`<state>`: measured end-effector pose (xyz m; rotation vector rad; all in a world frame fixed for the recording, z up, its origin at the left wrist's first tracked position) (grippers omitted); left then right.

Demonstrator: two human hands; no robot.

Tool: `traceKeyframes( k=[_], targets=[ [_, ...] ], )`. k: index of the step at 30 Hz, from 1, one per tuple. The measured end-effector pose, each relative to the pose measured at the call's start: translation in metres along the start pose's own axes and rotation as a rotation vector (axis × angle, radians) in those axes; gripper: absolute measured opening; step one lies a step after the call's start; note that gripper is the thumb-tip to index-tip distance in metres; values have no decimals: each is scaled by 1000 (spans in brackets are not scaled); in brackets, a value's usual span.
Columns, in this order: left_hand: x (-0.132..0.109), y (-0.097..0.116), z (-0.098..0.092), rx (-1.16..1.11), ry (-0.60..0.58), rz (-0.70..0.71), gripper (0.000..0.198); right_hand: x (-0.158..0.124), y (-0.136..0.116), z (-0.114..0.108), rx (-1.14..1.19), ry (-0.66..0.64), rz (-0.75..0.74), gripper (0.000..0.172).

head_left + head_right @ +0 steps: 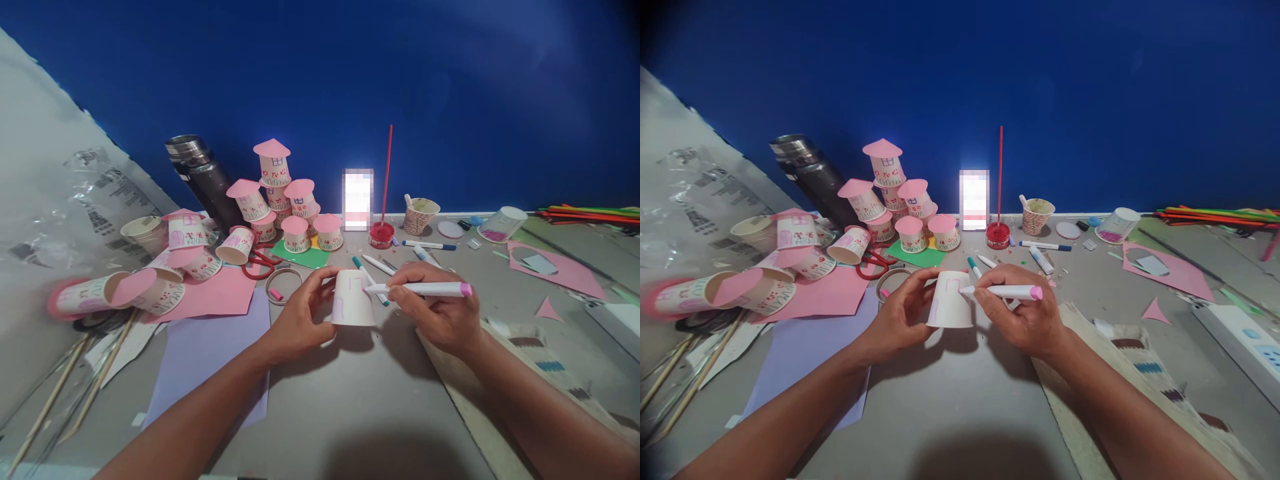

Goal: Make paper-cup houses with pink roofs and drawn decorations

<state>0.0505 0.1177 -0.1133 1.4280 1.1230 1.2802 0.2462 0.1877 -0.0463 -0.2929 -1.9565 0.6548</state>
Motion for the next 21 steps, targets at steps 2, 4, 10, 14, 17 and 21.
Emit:
traceKeyframes(
  k=[2, 4, 10, 14, 17, 21],
  targets=[
    [0, 1, 0, 16, 6, 8, 73, 1, -1, 0, -1, -3, -3, 12],
    [0, 1, 0, 24, 5, 12, 73, 1, -1, 0, -5, -5, -4, 12],
    [0, 1, -1, 64, 17, 5, 76, 0, -5, 2, -1, 30, -19, 12],
    [-1, 2, 0, 101, 34, -3, 78, -1, -9, 6, 7, 33, -32, 11],
    [-2, 3, 1, 120, 23, 1, 80, -1, -10, 9, 8, 20, -25, 12],
    [-2, 3, 2, 127, 21, 4, 84, -1, -9, 10, 9, 6, -17, 11]
  ],
)
Point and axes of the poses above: each hand's wrist, its own x-axis towards the middle knuckle, its own z-axis out of the palm, y = z × x, the point moved 5 cm from there along x, towards the middle knuckle, and after that the axes turned 6 degrees about x, right-handed, at the moved point
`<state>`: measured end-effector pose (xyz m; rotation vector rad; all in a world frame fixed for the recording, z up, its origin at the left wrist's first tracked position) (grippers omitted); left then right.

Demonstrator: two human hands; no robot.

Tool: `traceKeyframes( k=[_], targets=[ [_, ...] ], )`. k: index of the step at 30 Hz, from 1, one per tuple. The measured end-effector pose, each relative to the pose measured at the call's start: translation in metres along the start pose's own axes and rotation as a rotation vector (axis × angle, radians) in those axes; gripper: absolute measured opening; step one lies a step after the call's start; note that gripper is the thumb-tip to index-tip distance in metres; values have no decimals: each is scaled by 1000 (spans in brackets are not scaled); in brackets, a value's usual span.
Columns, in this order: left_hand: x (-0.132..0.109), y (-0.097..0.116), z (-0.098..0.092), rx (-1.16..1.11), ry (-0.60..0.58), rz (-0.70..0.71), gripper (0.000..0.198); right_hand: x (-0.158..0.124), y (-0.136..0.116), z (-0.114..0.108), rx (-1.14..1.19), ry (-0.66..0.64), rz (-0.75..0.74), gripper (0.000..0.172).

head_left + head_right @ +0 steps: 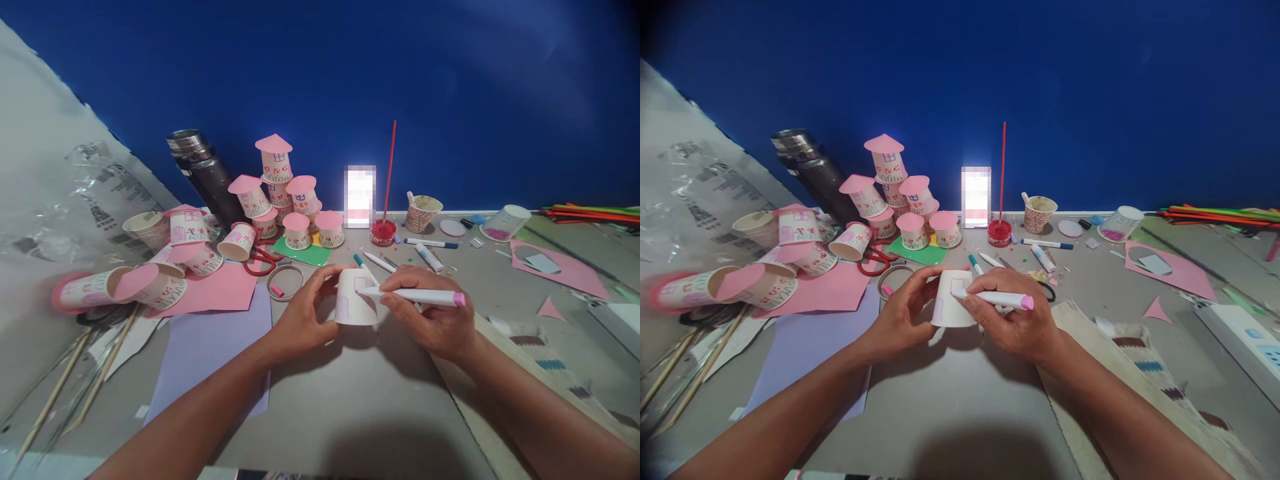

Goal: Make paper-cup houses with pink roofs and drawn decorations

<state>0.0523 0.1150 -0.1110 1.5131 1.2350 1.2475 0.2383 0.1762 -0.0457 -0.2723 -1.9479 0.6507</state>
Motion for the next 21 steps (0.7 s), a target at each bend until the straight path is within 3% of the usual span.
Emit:
traceKeyframes(
  k=[14, 21],
  targets=[
    [1, -1, 0, -79, 4, 6, 76, 3, 4, -10, -67, 48, 10, 13],
    [-2, 1, 1, 12, -2, 10, 76, 0, 6, -12, -48, 99, 49, 13]
  ],
)
Point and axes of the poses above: each hand's wrist, its own x-axis towards the middle knuckle, its own z-axis out of the palm, y = z × x, the point moved 5 cm from there along x, towards the middle knuckle, and after that the axes turned 6 degrees about x, right-handed, at the moved point
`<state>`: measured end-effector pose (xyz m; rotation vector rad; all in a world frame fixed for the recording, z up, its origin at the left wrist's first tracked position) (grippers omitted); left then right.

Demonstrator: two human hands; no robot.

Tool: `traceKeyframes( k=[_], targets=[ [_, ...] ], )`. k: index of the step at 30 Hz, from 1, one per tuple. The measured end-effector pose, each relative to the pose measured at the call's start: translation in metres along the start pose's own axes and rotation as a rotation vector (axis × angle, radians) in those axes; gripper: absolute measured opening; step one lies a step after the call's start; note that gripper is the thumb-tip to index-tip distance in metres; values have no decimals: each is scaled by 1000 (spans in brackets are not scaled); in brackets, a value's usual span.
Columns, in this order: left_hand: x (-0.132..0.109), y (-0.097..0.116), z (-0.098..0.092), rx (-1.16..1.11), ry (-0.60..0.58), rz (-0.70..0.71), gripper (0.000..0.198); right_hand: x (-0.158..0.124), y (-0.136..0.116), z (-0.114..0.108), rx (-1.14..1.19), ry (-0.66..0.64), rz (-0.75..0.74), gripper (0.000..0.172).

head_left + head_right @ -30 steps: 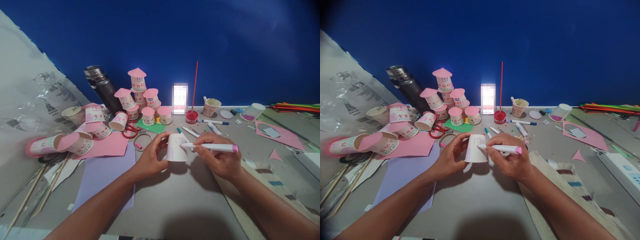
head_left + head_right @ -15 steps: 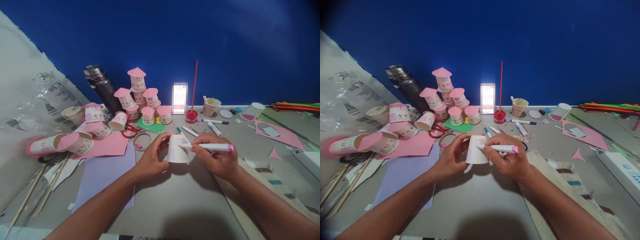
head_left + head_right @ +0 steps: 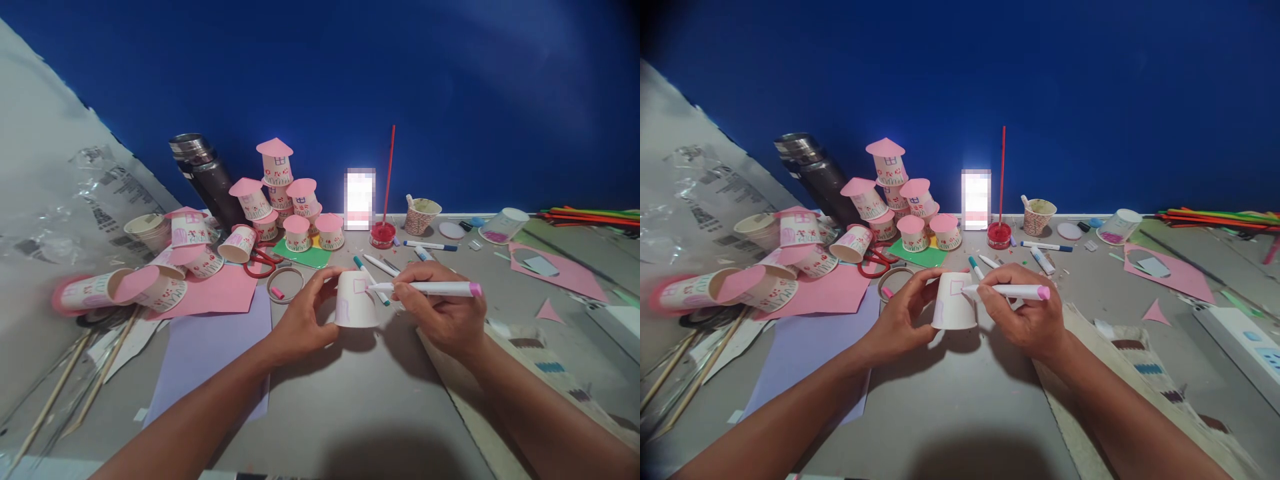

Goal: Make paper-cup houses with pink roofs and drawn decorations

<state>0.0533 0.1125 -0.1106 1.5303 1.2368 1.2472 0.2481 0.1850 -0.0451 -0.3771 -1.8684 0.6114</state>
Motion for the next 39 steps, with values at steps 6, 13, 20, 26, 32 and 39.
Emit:
traceKeyframes(
  k=[6, 13, 20, 26, 32, 39],
  targets=[
    [-2, 5, 5, 92, 1, 12, 82, 2, -6, 6, -2, -53, -10, 13],
    [-2, 6, 5, 80, 8, 16, 83, 2, -6, 6, -51, -51, -33, 15],
    [-3, -1, 3, 42, -10, -10, 85, 0, 3, 0, -121, -8, 40, 16],
    [-3, 1, 4, 55, -7, -22, 86, -1, 1, -1, -96, 20, 16, 13],
    [-4, 0, 7, 65, -16, -11, 84, 1, -2, 2, -79, -21, -8, 13],
    [-2, 2, 4, 29, -5, -12, 82, 4, -5, 3, -53, -78, 3, 15]
  ],
)
Point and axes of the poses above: each hand's wrist, its own x-axis towards the middle knuckle, its own z-axis out of the palm, y = z × x, the point moved 5 cm from there along x, towards the middle knuckle, and after that the axes turned 6 degrees about x, right-handed, at the moved point
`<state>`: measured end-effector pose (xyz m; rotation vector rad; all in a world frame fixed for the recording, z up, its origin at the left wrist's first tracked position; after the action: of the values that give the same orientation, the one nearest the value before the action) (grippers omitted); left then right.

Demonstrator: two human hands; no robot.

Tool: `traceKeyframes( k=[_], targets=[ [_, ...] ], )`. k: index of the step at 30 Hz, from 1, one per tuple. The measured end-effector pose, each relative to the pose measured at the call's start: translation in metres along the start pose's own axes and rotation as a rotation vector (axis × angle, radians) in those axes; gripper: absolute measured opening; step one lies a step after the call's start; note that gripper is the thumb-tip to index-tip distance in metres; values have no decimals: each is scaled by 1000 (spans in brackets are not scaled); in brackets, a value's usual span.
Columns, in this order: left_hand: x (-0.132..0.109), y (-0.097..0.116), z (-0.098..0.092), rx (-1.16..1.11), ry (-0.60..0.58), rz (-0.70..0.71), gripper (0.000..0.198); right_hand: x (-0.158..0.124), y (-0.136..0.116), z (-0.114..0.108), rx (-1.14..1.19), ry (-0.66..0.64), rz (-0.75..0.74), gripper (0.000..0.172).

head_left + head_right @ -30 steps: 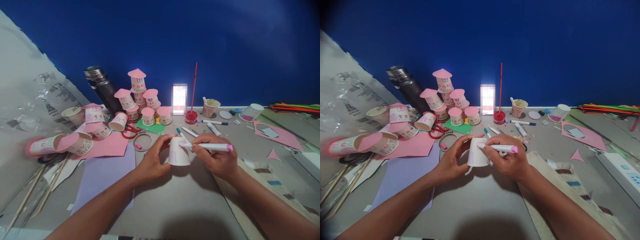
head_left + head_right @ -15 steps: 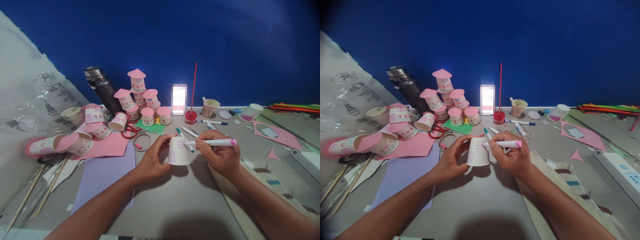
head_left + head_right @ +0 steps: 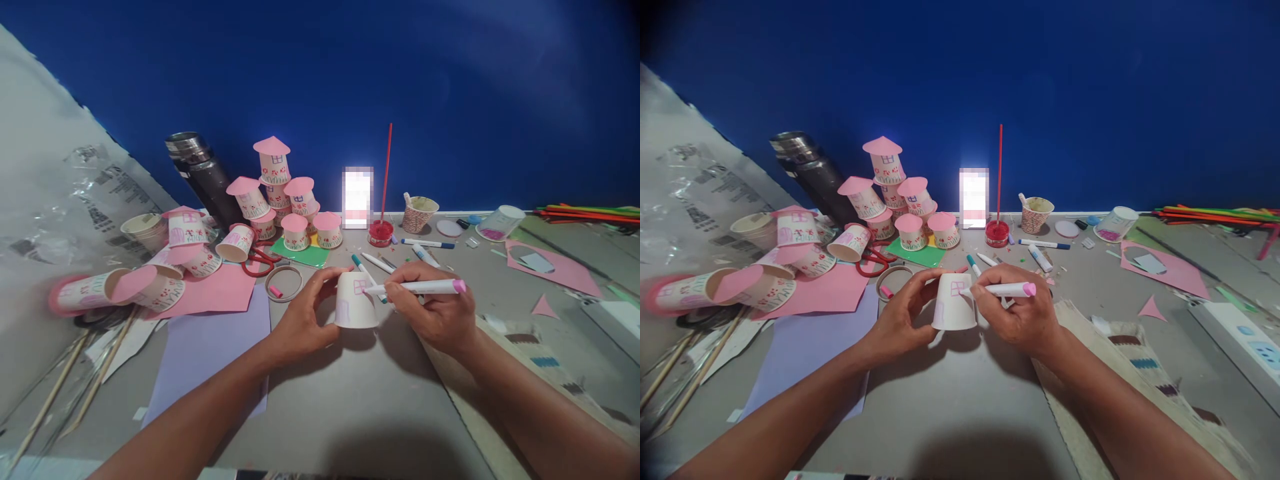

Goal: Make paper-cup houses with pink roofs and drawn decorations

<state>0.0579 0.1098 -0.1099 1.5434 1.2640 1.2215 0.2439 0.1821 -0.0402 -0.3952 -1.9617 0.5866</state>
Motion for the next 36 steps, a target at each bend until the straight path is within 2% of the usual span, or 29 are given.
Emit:
traceKeyframes(
  k=[10, 16, 28, 36],
  targets=[
    [1, 3, 1, 27, 6, 24, 77, 1, 0, 1, 24, -12, 0, 17],
    [0, 4, 2, 61, 5, 26, 75, -2, 2, -4, -3, 59, 1, 17],
    [-3, 1, 2, 77, 7, 59, 77, -3, 3, -3, -46, 82, -12, 16],
    [-1, 1, 3, 78, 9, 76, 77, -1, 1, -2, 4, 7, 19, 16]
  ],
)
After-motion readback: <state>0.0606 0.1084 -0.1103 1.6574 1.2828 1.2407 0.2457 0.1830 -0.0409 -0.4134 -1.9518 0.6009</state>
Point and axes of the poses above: each hand's wrist, its own x-axis towards the middle knuckle, its own z-axis out of the palm, y = z × x, the point moved 5 cm from there along x, towards the middle knuckle, and after that the axes turned 6 degrees about x, right-handed, at the moved point
